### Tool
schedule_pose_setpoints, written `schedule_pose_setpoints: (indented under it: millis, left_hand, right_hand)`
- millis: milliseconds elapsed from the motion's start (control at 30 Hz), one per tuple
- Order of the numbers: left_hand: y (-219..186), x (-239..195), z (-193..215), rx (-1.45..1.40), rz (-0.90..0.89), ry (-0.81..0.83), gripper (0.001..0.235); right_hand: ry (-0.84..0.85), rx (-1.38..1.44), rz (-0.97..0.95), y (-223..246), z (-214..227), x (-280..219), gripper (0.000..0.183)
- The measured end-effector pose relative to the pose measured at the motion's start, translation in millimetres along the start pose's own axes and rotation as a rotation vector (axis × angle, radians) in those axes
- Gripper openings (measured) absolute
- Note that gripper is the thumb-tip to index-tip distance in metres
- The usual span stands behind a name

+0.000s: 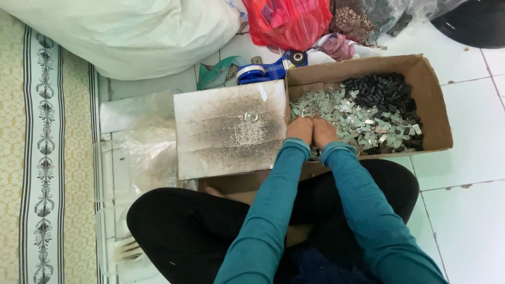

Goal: Packaging small metal components from a bulk box into individual plastic bags while sitting on the floor.

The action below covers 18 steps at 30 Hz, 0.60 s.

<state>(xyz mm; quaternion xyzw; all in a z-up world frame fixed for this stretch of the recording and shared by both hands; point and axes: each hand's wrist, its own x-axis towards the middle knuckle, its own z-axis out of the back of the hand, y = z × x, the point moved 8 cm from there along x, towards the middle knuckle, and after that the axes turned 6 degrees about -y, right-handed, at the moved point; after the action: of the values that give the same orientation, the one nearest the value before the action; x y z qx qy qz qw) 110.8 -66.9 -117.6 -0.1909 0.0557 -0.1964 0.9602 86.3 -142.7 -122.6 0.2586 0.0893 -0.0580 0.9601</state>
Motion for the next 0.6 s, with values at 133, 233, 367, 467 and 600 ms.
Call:
schedule_pose_setpoints:
  millis: [133, 233, 367, 467, 600]
  left_hand:
    - [4.8, -0.4, 5.4, -0.053, 0.013, -0.047, 0.022]
    - [1.0, -7.3, 25.4, -0.104, 0.043, 0.049, 0.020]
    - [5.9, -2.1, 31.4, -0.111, 0.051, 0.047, 0.016]
    - [17.5, -8.3, 40.7, -0.262, 0.115, 0.031, 0.022]
    - [37.0, -2.8, 22.9, -0.620, 0.161, -0.077, 0.032]
  right_hand:
    - [0.026, 0.015, 0.032, 22.9, 13.3, -5.8, 0.033]
    - [0.064, 0.044, -0.024, 28.9, 19.2, -7.7, 0.031]
    - [0.071, -0.017, -0.050, 20.0, 17.7, -7.4, 0.028]
    - [0.055, 0.106, -0.095, 25.1, 36.4, -11.2, 0.026]
    - [-0.092, 0.392, -0.078, 23.6, 67.9, -11.0, 0.023]
